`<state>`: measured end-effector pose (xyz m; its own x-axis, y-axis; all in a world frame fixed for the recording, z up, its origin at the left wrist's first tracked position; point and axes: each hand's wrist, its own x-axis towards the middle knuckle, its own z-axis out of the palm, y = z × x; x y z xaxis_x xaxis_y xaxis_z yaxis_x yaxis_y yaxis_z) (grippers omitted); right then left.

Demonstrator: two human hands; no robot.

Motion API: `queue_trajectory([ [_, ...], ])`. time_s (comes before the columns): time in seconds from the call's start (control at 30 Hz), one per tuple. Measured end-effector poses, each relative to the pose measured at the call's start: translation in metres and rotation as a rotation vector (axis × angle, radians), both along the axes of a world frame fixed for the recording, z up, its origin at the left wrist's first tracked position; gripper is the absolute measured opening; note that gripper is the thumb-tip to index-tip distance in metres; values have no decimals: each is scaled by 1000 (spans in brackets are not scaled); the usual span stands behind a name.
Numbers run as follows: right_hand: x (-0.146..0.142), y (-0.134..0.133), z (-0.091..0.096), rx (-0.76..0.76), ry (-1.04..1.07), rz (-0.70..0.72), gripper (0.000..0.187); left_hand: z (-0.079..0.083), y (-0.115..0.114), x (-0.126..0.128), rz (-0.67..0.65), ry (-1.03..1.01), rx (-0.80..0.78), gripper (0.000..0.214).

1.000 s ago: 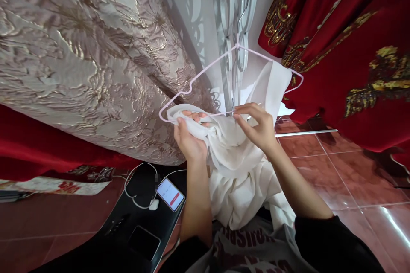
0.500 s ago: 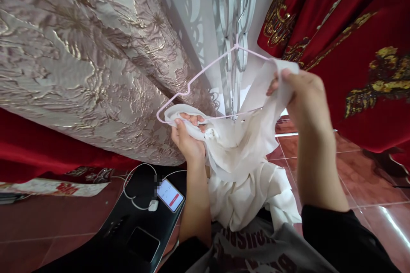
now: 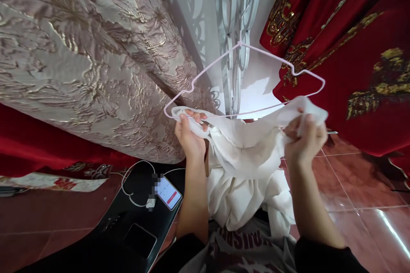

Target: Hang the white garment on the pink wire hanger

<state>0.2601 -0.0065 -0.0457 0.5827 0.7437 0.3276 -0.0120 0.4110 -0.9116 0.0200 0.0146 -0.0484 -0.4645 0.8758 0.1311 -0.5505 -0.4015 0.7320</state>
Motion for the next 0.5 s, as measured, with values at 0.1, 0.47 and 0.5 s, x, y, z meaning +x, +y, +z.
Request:
queue_trajectory([
  [0.1, -28, 1, -1, -109, -333, 273, 39, -1, -2, 9, -13, -61, 2, 42],
  [0.47, -33, 35, -14, -159, -537, 150, 43, -7, -12, -45, -1, 55, -61, 28],
  [0.5, -33, 35, -13, -160, -539, 150, 43, 0, -10, -54, 23, 73, -38, 27],
])
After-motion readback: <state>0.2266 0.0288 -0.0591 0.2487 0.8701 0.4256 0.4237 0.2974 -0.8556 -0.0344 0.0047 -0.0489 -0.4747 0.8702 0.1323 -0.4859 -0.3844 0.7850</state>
